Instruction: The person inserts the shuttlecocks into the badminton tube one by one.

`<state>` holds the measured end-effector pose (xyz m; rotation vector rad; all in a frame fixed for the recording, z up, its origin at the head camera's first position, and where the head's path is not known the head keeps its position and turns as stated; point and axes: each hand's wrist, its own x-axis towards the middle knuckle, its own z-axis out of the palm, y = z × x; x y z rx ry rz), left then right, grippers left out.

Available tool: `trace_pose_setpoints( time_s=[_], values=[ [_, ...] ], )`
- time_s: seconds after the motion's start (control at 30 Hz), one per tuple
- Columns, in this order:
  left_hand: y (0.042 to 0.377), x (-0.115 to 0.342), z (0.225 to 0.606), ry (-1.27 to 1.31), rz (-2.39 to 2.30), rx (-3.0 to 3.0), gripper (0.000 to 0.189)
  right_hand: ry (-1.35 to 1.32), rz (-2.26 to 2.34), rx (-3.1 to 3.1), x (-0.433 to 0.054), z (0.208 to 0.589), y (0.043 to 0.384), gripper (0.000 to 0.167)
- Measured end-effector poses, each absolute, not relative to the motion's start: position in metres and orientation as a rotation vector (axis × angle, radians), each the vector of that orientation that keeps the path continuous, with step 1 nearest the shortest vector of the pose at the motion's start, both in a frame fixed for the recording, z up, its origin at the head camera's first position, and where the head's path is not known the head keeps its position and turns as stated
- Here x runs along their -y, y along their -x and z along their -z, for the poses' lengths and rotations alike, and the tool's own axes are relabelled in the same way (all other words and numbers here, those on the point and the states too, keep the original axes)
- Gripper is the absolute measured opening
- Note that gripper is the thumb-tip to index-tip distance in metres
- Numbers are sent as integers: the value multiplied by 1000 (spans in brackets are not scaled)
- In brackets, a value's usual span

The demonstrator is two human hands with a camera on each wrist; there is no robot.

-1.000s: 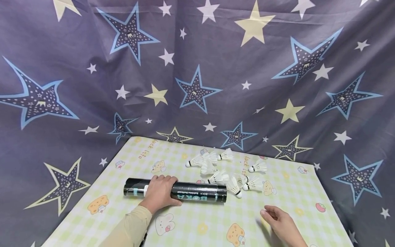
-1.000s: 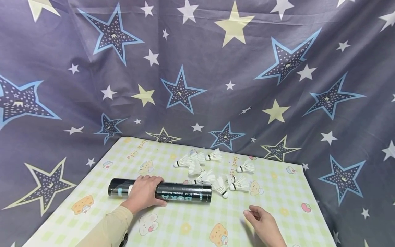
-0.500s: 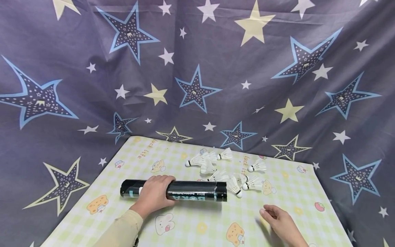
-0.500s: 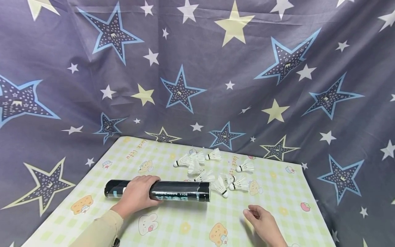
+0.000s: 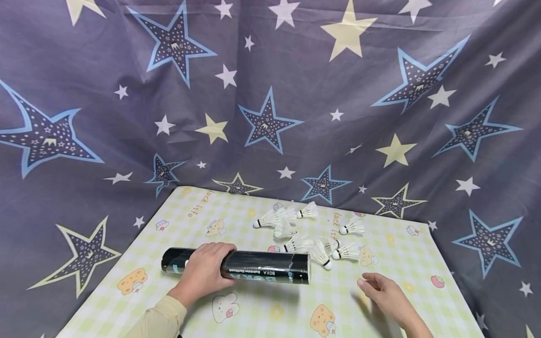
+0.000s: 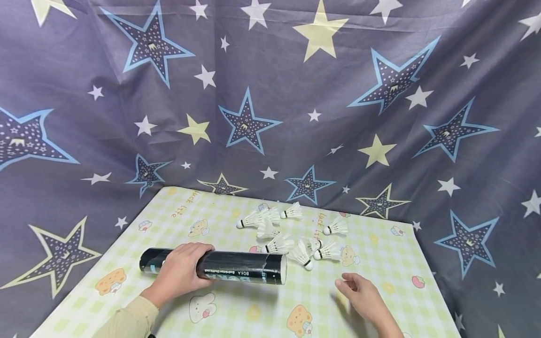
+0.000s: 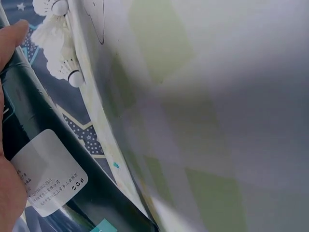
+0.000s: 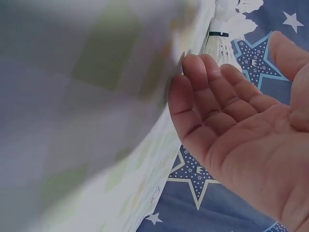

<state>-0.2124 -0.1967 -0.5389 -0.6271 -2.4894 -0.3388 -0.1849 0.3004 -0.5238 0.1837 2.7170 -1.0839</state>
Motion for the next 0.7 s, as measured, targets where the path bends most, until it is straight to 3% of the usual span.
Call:
trace_pose_setpoints(
  time_s=[0.7],
  values=[
    [209,198,542,622,344,2464,78,-243,1266,-2714,-315,522,208,65]
  ],
)
